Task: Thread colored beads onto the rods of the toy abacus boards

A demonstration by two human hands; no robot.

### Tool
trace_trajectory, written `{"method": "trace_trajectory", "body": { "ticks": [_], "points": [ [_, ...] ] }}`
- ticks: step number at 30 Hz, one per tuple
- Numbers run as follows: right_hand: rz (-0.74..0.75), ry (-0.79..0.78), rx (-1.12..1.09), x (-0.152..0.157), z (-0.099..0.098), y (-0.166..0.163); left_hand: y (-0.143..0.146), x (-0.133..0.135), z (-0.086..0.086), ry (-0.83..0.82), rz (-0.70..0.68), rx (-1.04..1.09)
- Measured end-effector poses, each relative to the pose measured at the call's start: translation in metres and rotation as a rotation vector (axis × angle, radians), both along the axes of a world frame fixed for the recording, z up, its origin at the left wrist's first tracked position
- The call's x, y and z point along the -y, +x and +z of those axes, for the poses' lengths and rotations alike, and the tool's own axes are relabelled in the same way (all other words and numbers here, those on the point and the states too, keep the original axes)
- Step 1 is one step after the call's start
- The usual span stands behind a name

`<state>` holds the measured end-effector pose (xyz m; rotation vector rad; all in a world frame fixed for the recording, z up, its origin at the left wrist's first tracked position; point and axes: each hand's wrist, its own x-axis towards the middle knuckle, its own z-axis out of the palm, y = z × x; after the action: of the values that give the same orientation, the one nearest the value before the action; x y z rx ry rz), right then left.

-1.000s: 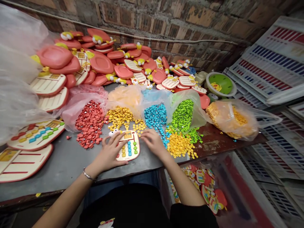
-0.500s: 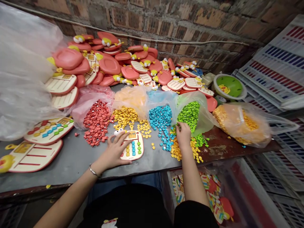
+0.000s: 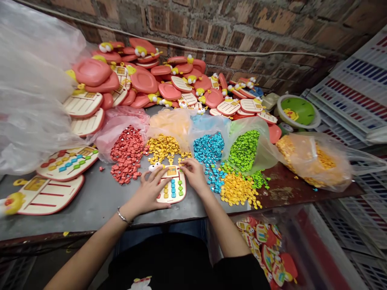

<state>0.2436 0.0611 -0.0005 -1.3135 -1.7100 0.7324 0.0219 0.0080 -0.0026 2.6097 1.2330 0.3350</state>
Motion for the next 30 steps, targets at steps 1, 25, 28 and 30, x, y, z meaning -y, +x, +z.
{"method": "trace_trajectory", "body": {
  "ticks": [1,25,28,30],
  "points": [
    [0.014,-0.009,0.037,-0.004,-0.003,-0.006,0.000,0.000,0.000,0.004,0.001,0.001],
    [0.276,0.179,0.822,-0.057,-0.005,-0.004,0.000,0.001,0.001,0.027,-0.003,0.025],
    [0.293,0.198,0.790,-0.058,-0.009,0.001,0.000,0.001,0.001,0.018,-0.007,0.016],
    [0.311,0.210,0.756,-0.059,-0.011,0.004,-0.001,0.001,0.000,0.015,-0.008,0.011]
  ]
}}
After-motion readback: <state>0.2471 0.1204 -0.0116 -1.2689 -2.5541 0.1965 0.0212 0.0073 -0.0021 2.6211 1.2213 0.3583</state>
